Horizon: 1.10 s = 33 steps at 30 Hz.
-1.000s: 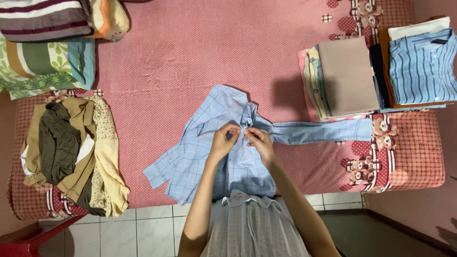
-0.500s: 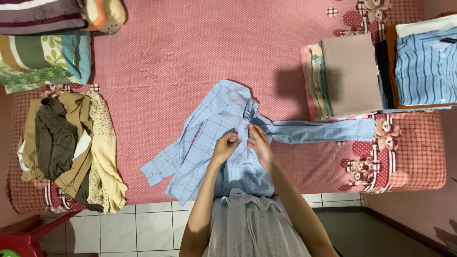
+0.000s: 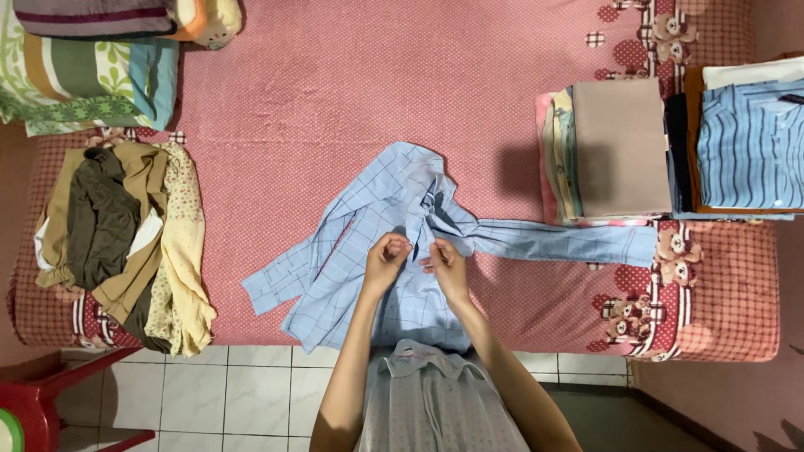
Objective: Folding a light blue button-down shirt on a bed.
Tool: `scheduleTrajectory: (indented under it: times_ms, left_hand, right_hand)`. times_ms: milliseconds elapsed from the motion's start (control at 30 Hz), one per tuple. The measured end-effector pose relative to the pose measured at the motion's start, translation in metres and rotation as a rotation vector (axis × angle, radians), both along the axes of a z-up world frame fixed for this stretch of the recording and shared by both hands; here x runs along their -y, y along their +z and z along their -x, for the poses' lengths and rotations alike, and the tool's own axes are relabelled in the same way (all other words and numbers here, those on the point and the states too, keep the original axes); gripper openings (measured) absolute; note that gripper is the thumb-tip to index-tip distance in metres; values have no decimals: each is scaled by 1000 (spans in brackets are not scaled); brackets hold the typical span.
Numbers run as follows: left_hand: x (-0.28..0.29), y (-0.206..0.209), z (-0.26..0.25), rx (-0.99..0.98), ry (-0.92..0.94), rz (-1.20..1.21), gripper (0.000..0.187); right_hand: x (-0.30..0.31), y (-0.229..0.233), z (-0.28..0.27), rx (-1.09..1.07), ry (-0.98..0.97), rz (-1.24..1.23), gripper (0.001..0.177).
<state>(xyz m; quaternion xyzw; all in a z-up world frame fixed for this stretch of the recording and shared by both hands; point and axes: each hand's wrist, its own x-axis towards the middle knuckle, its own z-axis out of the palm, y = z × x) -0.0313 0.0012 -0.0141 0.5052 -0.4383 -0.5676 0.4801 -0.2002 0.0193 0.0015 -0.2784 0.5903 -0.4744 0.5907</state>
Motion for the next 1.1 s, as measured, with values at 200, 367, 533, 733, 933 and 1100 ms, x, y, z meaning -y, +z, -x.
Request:
scheduleTrajectory:
  times_ms: [200,367,533,733,933,1100]
  left_hand:
    - [-13,30,1,44,-33,-9,23]
    - [-23,38,1,191,-12,-3,20]
    - [-21,79,5,389,54,95,16]
    - [-22,115,6,612,93,332,13]
    - [-22,109,-1,598,3,323,12]
    - [-16,101,-12,422,-54,194,13]
  right_hand:
    - [-13,-25,-8,-154,-14,190,53]
    - [-19,-23,0,-324,-53,283,36]
    - [-27,10,3,-369,-52,189,24]
    - [-39,4,-4,-469,-43,238,21]
    - [-36,4,-22,-27,-141,112,22]
    - [-37,33,-44,-257,-119,260,18]
